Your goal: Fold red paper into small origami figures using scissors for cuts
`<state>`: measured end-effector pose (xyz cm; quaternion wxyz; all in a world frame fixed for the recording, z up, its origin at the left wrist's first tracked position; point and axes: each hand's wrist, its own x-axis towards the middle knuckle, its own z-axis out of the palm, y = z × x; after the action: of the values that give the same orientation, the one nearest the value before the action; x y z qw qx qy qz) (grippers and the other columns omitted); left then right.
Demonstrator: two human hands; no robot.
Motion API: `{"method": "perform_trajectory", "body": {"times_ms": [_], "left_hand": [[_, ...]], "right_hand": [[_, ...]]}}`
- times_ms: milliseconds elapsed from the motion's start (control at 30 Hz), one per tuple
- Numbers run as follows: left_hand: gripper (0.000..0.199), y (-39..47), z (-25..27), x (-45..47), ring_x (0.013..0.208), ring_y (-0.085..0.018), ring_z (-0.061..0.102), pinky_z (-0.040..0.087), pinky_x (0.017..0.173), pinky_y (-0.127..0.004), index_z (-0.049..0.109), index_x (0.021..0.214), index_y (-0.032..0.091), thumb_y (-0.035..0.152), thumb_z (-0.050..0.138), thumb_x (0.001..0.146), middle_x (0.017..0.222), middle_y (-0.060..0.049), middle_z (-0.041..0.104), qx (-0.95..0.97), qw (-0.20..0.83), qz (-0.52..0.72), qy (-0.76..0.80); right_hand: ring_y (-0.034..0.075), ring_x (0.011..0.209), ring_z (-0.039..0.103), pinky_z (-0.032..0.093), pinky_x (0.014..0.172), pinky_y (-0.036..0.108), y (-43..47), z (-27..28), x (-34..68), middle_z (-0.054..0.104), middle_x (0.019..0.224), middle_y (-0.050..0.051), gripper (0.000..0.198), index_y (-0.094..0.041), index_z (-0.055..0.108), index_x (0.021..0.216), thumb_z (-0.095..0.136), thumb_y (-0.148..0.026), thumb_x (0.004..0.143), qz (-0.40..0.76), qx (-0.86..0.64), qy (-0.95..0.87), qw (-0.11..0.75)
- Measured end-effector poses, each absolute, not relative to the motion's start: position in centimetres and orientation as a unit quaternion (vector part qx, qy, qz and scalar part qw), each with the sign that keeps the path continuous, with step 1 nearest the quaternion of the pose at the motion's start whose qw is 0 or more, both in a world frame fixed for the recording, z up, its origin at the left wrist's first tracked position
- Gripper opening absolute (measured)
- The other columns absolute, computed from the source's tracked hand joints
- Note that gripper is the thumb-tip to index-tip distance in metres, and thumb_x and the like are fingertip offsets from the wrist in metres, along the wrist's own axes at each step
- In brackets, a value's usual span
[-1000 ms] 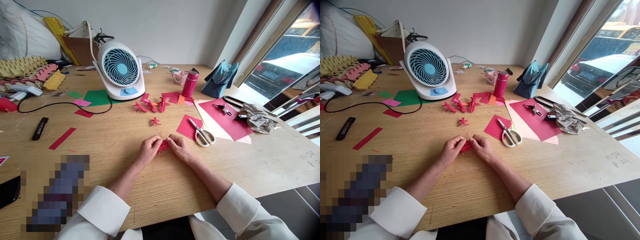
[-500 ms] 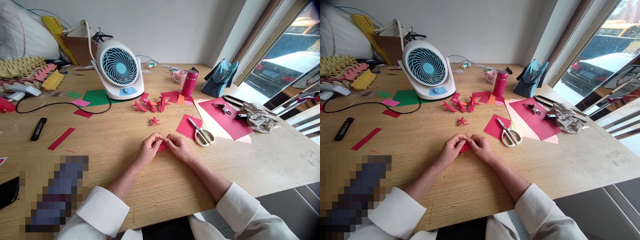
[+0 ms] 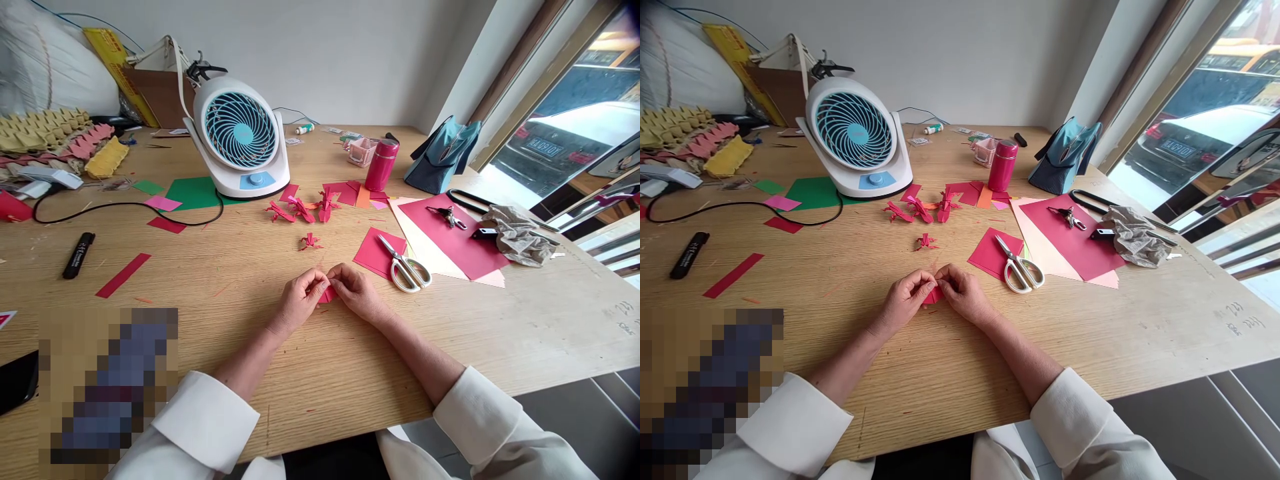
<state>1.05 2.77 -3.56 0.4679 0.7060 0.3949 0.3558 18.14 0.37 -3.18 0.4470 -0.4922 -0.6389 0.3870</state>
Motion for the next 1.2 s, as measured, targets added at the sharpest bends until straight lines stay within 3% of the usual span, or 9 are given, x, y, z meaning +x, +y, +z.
{"method": "perform_trajectory", "body": {"times_ms": [167,367,667,867,1067,1200], "left_hand": [[0.012,2.6,-3.3,1.1,0.065,-0.012,0.061,0.051,0.057,-0.019,0.062,0.086,0.019,0.030,0.061,0.086,0.078,0.000,0.066,0.718,0.447,0.347,0.406],[0.008,2.5,-3.2,1.1,0.067,-0.012,0.061,0.051,0.060,-0.020,0.064,0.089,0.019,0.024,0.058,0.085,0.082,0.000,0.068,0.729,0.416,0.361,0.407],[0.011,2.6,-2.7,0.9,0.052,-0.007,0.054,0.048,0.051,-0.017,0.063,0.085,0.018,0.027,0.057,0.087,0.075,0.001,0.065,0.717,0.402,0.379,0.424],[0.016,3.1,-3.3,0.8,0.064,-0.011,0.059,0.051,0.047,-0.017,0.064,0.086,0.018,0.033,0.060,0.086,0.078,0.000,0.065,0.669,0.456,0.395,0.435],[0.016,3.5,-3.6,0.7,0.062,-0.010,0.057,0.049,0.046,-0.017,0.063,0.086,0.017,0.032,0.059,0.085,0.078,-0.001,0.065,0.649,0.489,0.399,0.424],[0.016,3.6,-3.6,0.6,0.065,-0.011,0.059,0.050,0.046,-0.018,0.062,0.091,0.016,0.031,0.059,0.085,0.083,-0.002,0.066,0.655,0.502,0.385,0.414]], "right_hand": [[0.014,0.065,0.054,0.043,0.062,0.027,0.4,-3.2,18.2,0.061,0.074,0.000,0.008,-0.020,0.058,0.089,0.052,-0.027,0.090,0.398,-0.495,-0.632,0.444],[0.014,0.064,0.053,0.042,0.060,0.027,0.4,-3.5,18.3,0.058,0.073,0.000,0.010,-0.020,0.057,0.090,0.051,-0.028,0.092,0.405,-0.487,-0.631,0.449],[0.013,0.063,0.053,0.043,0.060,0.026,0.5,-3.7,18.4,0.061,0.075,0.000,0.010,-0.020,0.058,0.094,0.052,-0.028,0.093,0.404,-0.470,-0.639,0.456],[0.013,0.069,0.055,0.046,0.062,0.026,0.4,-3.8,18.5,0.063,0.086,0.002,0.019,-0.022,0.058,0.103,0.064,-0.030,0.088,0.415,-0.448,-0.653,0.448],[0.009,0.057,0.045,0.038,0.053,0.023,0.0,-3.1,18.3,0.055,0.080,-0.002,0.021,-0.020,0.054,0.103,0.062,-0.018,0.083,0.402,-0.450,-0.670,0.433],[0.009,0.062,0.048,0.040,0.057,0.022,-0.2,-2.9,18.0,0.055,0.086,0.000,0.021,-0.019,0.056,0.098,0.058,-0.008,0.080,0.319,-0.461,-0.712,0.424]]}}
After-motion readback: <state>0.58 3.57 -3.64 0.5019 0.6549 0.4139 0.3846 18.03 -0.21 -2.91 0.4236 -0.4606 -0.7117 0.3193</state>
